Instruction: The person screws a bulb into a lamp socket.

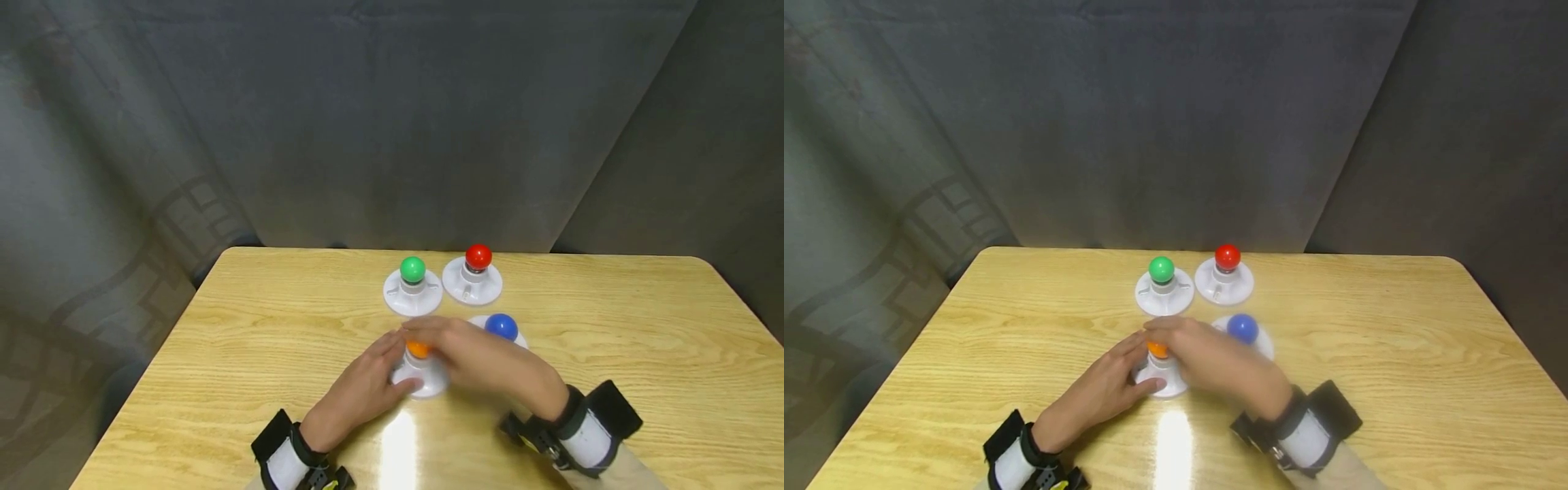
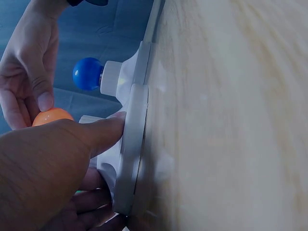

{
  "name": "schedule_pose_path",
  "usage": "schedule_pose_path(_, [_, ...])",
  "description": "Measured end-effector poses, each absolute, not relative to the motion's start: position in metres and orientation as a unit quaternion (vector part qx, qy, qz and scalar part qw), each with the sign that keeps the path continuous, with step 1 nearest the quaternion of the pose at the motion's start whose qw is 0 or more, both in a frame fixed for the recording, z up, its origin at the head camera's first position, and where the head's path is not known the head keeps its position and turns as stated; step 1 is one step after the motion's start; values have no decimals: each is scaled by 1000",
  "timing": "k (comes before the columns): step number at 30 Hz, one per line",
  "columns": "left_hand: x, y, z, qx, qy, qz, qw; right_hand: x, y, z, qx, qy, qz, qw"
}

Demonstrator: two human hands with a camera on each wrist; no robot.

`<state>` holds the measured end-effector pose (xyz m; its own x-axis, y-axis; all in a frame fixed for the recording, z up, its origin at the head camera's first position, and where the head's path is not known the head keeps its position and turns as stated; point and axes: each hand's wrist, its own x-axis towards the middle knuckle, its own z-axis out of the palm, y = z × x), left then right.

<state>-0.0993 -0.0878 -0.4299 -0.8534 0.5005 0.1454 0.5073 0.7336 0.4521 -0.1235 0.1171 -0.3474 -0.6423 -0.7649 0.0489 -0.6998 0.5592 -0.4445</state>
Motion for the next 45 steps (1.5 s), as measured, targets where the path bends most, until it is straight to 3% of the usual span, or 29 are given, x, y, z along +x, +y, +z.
schedule_pose_path(30, [-101,-88,-429,-263,-930,-257,-2,-124,112,-348,-389,892,-227,52])
schedule_pose_path(45, [-99,-89,-430,-260,-931,-254,-6,-122,111,-354,-375,901,-217,5])
